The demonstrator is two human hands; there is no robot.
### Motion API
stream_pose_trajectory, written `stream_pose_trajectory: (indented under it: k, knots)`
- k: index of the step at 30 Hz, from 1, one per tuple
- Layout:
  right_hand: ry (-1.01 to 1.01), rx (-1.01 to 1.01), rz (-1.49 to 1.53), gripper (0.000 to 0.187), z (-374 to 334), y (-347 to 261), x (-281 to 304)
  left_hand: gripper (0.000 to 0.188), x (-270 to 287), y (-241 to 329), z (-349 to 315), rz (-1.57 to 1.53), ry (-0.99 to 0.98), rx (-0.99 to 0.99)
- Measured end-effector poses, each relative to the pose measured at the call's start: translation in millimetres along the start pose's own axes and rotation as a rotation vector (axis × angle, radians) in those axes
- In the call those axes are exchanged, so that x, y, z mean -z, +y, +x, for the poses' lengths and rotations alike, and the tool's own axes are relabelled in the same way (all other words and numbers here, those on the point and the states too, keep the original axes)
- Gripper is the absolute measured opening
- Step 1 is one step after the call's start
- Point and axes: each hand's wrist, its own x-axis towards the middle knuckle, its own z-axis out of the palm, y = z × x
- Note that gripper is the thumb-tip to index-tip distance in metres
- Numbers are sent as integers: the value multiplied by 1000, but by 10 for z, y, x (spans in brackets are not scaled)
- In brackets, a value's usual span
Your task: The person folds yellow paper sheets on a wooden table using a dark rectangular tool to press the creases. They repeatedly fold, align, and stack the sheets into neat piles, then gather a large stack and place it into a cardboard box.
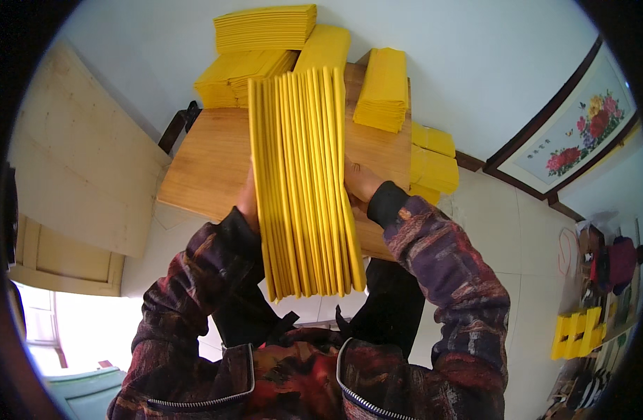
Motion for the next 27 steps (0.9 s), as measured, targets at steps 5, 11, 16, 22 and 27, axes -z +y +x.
stream_pose_trajectory:
  k: [5,11,16,22,27]
  knots:
    - [174,72,19,37,51,157,-236,63,309,-350,209,-44,150,72]
    - [101,74,164,57,-4,108,-341,64,563,-369,322,-28,103,169]
    - [58,71,22,67,137,247,-159,62,626,-338,326,202,175,303]
    - [113,236,-350,73,237,374,26,61,638,-451,319,575,85,-110]
    - [202,275,-301,67,258,544,50,64,683,-556,335,789,218,-284]
